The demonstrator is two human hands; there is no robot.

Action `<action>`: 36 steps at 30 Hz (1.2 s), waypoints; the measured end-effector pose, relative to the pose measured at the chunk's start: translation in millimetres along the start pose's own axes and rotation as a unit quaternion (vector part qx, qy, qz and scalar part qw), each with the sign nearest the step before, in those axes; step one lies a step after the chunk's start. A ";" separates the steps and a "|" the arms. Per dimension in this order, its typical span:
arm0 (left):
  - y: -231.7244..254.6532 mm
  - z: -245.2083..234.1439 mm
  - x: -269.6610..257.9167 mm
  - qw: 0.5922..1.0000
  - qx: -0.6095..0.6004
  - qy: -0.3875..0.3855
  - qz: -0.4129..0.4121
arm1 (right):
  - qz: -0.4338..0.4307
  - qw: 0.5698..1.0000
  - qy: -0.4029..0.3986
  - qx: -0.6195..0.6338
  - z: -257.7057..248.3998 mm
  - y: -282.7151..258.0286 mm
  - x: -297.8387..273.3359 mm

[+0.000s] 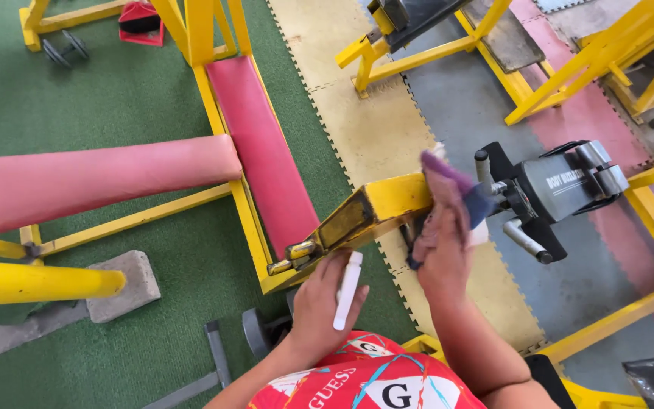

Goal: The recorder is cleaning various yellow exercise machines using a spray bottle and a cloth.

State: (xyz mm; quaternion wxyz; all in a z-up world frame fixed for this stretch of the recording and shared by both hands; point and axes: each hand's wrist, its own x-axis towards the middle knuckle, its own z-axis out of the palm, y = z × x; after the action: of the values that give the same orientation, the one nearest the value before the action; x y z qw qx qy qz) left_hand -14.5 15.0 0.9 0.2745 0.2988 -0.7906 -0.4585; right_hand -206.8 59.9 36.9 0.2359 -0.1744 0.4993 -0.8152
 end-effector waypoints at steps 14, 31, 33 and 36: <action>-26.0 -120.7 -24.3 0.996 0.014 0.089 0.024 | -0.431 0.611 -0.152 -0.647 102.6 30.9 -65.9; -110.4 -111.0 -36.4 0.997 -0.065 0.000 0.036 | -0.208 0.816 -0.117 -0.527 65.6 161.0 -136.4; -113.0 -115.0 -37.1 0.993 -0.096 0.031 0.065 | -0.206 0.943 -0.141 -0.221 77.9 140.7 -142.0; -125.7 -119.1 -38.8 0.996 -0.086 0.007 0.033 | -0.338 0.837 -0.112 -0.416 106.4 115.3 -139.4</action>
State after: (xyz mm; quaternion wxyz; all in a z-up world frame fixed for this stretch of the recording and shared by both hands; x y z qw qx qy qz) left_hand 123.6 -74.1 -65.9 0.3202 0.2506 -0.7556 -0.5136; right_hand -11.8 15.0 -26.4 -0.0943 -0.5043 0.6718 -0.5343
